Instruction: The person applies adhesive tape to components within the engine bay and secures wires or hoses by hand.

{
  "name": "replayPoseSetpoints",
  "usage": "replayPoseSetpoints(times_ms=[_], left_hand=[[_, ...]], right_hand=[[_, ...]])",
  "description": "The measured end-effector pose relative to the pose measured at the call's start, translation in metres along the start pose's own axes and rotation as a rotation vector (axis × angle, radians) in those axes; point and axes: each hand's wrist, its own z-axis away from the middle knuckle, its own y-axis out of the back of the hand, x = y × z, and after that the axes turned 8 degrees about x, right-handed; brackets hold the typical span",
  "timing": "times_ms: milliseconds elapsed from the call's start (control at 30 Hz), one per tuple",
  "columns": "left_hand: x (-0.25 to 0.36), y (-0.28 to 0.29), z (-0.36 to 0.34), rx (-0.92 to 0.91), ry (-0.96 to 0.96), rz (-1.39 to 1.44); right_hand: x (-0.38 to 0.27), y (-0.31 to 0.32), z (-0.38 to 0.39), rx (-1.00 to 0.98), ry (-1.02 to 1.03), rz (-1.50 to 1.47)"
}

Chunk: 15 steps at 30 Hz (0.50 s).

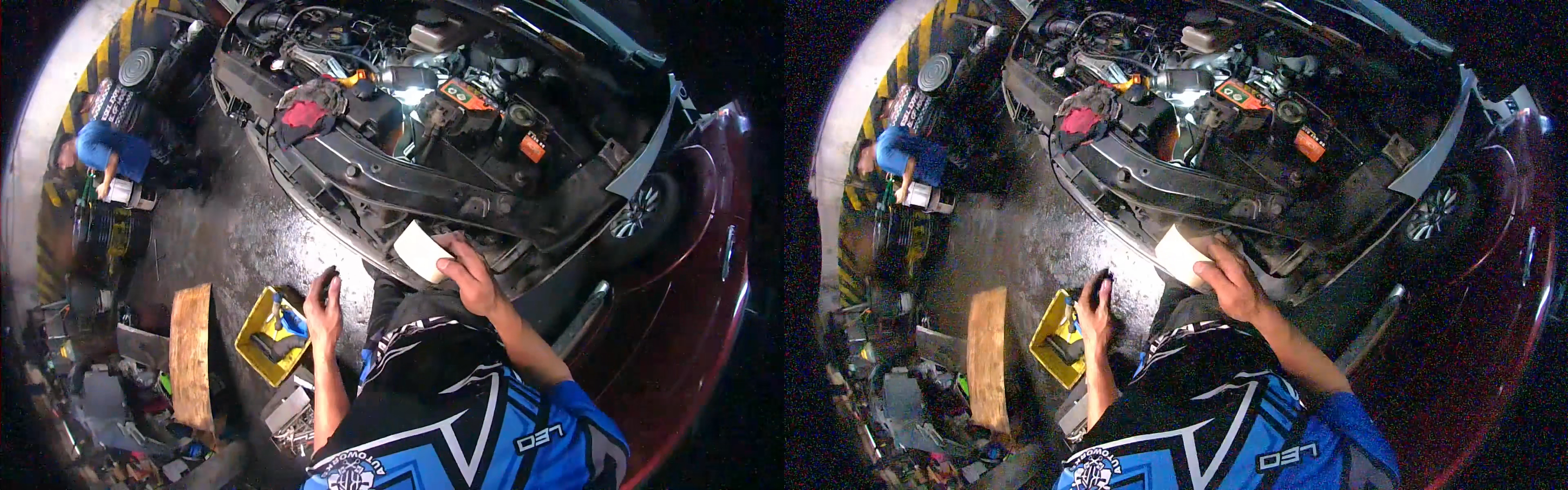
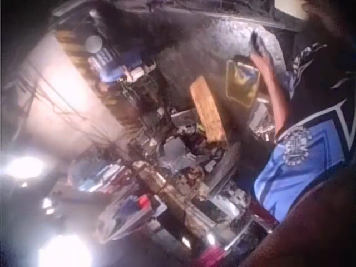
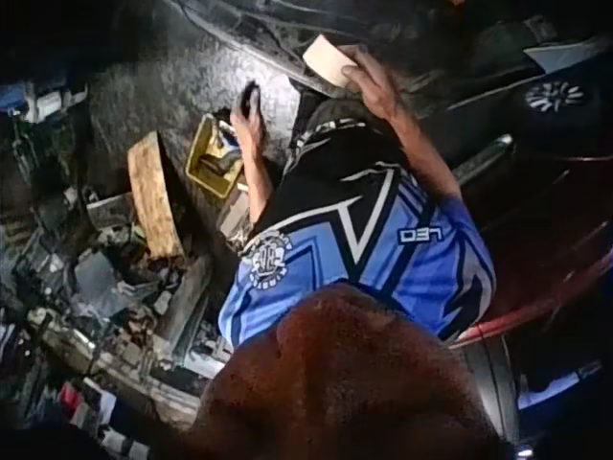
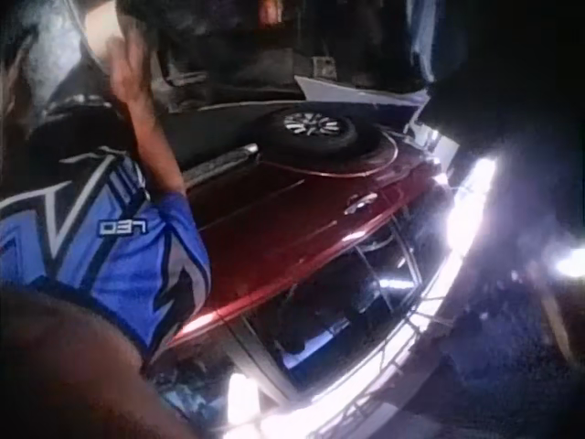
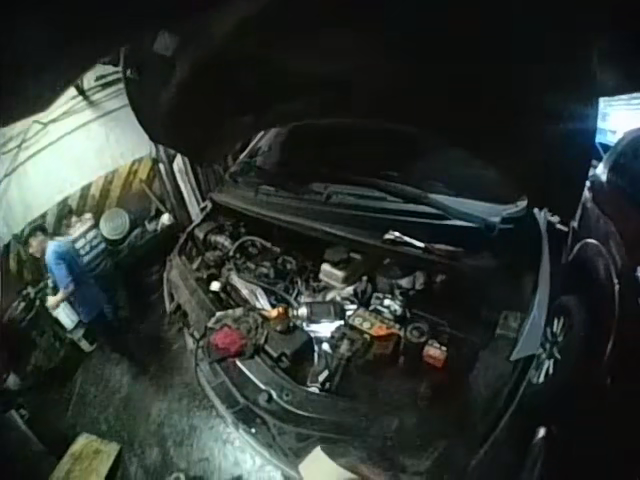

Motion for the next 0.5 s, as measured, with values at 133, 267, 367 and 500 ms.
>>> replayPoseSetpoints(times_ms=[133, 267, 367, 500], left_hand=[[0.115, 0.012, 0.001, -0.162, -0.268, 0.143], [0.145, -0.012, 0.005, -0.198, -0.448, 0.041], [0.139, -0.026, 0.007, -0.171, -0.453, 0.057], [0.137, -0.028, 0.01, -0.136, -0.51, 0.071]], right_hand=[[-0.023, -0.009, -0.004, -0.011, 0.172, 0.174], [-0.023, -0.01, -0.003, 0.009, 0.273, 0.261], [-0.024, -0.011, 0.001, 0.061, 0.36, 0.332], [-0.022, -0.013, 0.002, 0.086, 0.477, 0.428]])
